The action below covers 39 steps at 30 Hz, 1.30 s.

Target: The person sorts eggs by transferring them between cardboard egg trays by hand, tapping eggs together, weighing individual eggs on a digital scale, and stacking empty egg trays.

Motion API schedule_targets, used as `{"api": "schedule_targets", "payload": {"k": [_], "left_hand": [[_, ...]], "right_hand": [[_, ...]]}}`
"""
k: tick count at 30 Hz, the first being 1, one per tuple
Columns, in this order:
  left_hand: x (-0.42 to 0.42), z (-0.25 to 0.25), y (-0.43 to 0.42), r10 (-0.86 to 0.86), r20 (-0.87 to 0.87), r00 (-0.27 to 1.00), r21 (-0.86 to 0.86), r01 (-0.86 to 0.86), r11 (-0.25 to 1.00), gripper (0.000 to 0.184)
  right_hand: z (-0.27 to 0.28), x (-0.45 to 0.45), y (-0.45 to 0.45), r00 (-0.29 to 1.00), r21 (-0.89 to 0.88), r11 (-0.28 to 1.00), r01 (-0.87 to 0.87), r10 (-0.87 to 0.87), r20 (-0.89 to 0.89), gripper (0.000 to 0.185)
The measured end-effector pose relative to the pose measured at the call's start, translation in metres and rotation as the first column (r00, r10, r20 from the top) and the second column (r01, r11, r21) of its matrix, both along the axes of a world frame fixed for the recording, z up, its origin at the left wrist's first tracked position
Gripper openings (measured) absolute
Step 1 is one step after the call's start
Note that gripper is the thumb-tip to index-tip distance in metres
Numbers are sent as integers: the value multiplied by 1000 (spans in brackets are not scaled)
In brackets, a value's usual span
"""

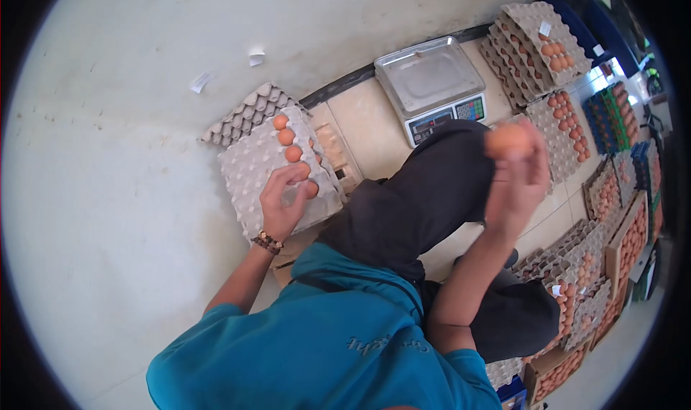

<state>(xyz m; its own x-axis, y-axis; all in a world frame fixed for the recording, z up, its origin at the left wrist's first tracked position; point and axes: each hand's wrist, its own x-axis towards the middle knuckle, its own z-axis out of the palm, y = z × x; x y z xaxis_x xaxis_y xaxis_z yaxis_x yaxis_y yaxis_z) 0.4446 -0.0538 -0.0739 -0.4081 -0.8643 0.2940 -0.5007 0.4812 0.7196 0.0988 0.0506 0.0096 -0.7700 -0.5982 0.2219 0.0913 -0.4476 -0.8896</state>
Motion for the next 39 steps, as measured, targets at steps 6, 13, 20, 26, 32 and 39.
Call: {"api": "schedule_targets", "payload": {"k": [6,13,20,26,32,39], "left_hand": [[-92,88,8,-301,-248,921,75,328,942,64],[-93,67,4,51,-625,779,658,490,572,62],[-71,45,-20,662,-668,341,544,830,121,61],[-82,47,-19,501,-694,516,689,678,255,56],[-171,79,-18,-204,-728,654,345,608,715,56],[-312,115,3,-740,-143,657,-294,686,665,62]], "right_hand": [[3,83,-33,876,202,866,-458,478,-65,45],[5,75,-26,855,380,817,-433,507,-115,40],[1,-17,7,993,60,991,-117,116,20,62],[-5,-47,19,990,112,988,106,-115,80,45],[23,8,2,957,222,935,-278,288,-15,43],[20,-26,23,994,-1,995,102,-102,46,43]]}}
